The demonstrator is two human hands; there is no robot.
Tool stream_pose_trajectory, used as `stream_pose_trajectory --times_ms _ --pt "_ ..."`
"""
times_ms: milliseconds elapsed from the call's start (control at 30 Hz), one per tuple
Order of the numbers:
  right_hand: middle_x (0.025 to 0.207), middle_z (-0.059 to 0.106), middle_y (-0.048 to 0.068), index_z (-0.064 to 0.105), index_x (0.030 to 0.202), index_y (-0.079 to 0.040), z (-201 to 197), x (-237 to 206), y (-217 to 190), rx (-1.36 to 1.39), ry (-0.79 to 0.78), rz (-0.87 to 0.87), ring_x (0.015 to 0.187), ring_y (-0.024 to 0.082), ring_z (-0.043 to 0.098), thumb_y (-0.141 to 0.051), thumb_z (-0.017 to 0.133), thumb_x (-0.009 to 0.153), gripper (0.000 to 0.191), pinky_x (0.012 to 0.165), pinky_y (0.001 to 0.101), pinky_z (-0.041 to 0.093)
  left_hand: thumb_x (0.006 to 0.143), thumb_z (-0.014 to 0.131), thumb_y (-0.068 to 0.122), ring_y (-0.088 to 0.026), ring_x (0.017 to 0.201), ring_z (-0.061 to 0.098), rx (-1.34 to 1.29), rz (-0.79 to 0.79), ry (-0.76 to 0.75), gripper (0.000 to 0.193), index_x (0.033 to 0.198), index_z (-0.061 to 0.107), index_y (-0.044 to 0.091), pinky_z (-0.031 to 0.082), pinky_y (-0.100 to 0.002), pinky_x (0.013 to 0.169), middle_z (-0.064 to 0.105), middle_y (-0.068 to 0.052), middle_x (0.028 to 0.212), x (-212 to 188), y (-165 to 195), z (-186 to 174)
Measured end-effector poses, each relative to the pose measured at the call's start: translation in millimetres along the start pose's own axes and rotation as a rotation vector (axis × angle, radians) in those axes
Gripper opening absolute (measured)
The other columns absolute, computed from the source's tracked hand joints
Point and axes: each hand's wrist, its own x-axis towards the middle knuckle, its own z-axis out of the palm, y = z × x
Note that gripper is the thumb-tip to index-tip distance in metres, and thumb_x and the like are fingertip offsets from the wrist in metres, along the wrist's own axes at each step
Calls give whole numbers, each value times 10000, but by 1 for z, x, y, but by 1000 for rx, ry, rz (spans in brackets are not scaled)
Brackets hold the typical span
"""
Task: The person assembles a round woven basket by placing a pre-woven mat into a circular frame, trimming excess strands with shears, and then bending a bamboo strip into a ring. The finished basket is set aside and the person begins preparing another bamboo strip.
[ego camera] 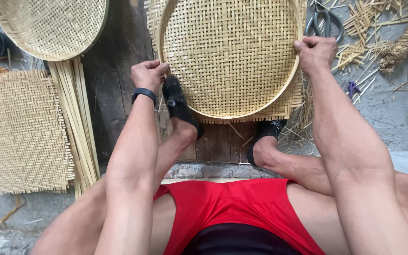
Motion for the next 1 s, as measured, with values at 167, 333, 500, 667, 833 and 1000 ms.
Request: stream_pose_trajectory --times_ms 167,333,500,667,833,1000 --pt "923 796 56 806 1090 -104 0 0 -3 59 -25 -46 768 101 743 -150 825 911 186 724 247 607 810 834 -7 -220 794 783 -175 -20 -100 256 1043 740 -55 675 -375 680 783 -130 928 7 2 -3" --pt "905 799 22 815 1055 -137 -4 0 -3 62 -62 30 755 78 748 -143 818 893 162 696 233 595 801 814 7 -168 752 769 -172 11 -70 253 1043 741 -5 627 -327 639 793 -96 894 5 -6 2" --pt "897 791 28 812 1052 -90 -6 2 -4 95 -98 -21 750 69 740 -105 837 891 164 686 220 597 794 861 11 -103 728 733 -39 71 -15 213 993 789 -10 599 -232 638 798 -63 873 5 -13 0" --pt "913 782 76 813 1081 -8 -6 13 10 186 -189 -110 742 87 699 -59 844 953 141 660 224 579 811 830 -41 -149 767 741 -314 -53 -69 213 1014 763 -38 629 -269 687 787 -105 922 14 -28 -2" --pt "867 778 49 790 1041 -10 -9 26 24 322 -293 -47 726 89 748 -48 834 930 125 659 206 647 844 809 -44 -158 792 750 -325 -179 -157 223 1051 724 -44 645 -289 714 767 -105 949 27 -33 -8" --pt "1223 689 199 657 1360 42 -13 1 -1 -142 -152 -386 1125 266 647 -234 895 921 571 976 381 553 768 840 65 -227 1000 768 272 -17 -58 577 1301 620 36 648 -332 869 762 -133 1136 13 1 -6"
